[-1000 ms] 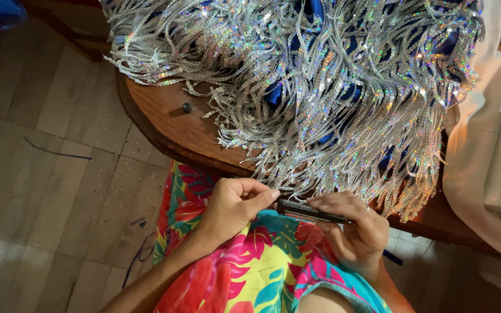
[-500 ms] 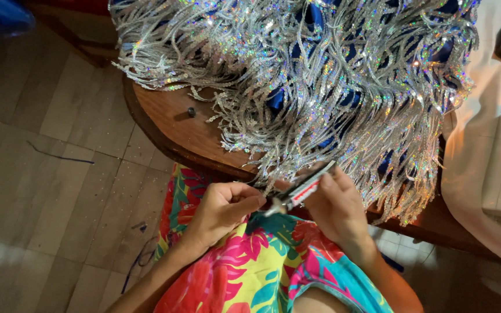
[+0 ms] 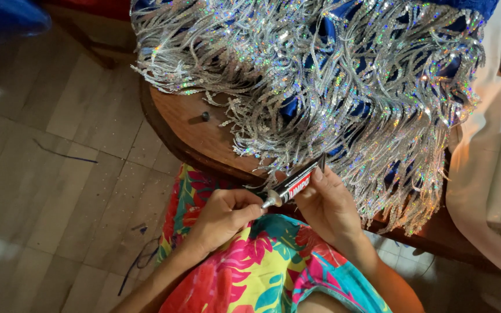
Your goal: The person applies glue from a tube to the base of silver fringe on a blue garment and presses the fringe into place. The person works methodically along the hem, handling individual fringe strands and smoothing them down after gluing.
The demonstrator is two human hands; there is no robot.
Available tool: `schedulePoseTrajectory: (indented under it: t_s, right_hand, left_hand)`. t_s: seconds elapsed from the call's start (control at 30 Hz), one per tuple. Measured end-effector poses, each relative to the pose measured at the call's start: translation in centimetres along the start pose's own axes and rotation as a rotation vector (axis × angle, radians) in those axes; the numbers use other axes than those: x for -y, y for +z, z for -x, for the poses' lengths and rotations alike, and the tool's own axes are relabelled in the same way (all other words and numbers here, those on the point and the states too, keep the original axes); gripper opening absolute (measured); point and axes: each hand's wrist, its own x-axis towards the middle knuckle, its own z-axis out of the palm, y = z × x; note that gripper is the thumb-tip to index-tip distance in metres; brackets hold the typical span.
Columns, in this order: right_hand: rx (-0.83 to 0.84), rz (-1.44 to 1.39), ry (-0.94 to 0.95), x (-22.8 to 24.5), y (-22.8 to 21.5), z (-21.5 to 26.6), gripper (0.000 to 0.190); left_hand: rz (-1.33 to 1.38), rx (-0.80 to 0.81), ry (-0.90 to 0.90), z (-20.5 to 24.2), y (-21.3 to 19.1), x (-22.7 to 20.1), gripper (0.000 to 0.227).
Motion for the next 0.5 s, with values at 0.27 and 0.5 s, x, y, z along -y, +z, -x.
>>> schedulePoseTrajectory:
  t_s: [0.27, 0.5]
  right_hand:
    - [0.059, -0.072, 0.127, 3.2, 5.5, 2.0, 0.020]
    - [0.061, -0.213, 0.230, 5.0, 7.3, 3.8, 0.024]
  left_hand:
    - [-0.041, -0.085, 0.077, 1.6, -3.9, -1.2, 0.019]
    - [-0.425, -0.260, 0.606, 0.0, -4.1, -5.1, 0.015]
